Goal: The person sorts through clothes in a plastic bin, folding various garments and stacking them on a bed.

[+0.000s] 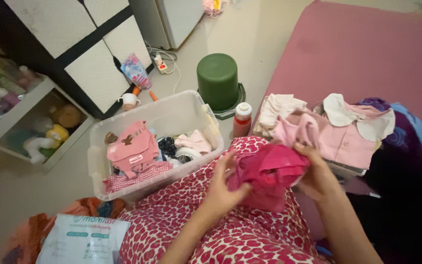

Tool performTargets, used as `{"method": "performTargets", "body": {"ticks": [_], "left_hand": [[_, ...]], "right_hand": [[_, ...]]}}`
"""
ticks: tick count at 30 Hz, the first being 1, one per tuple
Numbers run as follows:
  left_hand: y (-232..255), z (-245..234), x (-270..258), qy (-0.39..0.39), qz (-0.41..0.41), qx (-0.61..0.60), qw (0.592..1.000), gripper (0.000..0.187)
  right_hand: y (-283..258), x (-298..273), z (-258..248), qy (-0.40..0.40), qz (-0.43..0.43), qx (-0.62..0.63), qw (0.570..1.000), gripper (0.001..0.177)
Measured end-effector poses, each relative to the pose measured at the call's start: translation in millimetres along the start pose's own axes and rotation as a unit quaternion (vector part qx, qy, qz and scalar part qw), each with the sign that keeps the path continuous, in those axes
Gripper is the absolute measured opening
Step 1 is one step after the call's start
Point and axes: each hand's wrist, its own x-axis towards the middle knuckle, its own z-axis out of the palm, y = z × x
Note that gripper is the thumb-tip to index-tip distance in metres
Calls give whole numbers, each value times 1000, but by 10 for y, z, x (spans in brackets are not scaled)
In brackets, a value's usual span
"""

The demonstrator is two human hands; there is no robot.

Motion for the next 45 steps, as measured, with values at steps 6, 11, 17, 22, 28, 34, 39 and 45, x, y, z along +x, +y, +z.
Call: {"method": "performTargets", "body": {"ticks": [6, 11, 17, 22, 28, 34, 39, 45], "left_hand": [[58, 61, -89, -86, 33, 73, 993, 86], [-552, -91, -120, -24, -118, -91, 989, 53], [-399, -180, -148, 15, -273, -273, 922, 48], [-305, -232, -108, 61, -286, -324, 900, 59], [-418, -324, -222, 19, -232, -210, 950, 38], [-677, -328, -182, 96, -293, -218, 926, 47], [-658, -339, -130, 130, -344, -180, 912, 49], [-771, -338, -137, 137, -309, -245, 909, 48]], "right_hand": [[259, -81, 355, -59, 22, -122, 991, 70], [148, -179, 167, -7, -18, -229, 973, 81], [105, -258, 21, 9, 0, -450, 893, 80], [267, -233, 80, -67, -95, -471, 874, 79], [405, -312, 195, -2, -266, -695, 669, 86], [809, -501, 155, -16, -325, -726, 606, 74], [844, -572, 77, -160, -356, -727, 565, 76], [614, -461, -63, -196, -298, -726, 588, 85]]}}
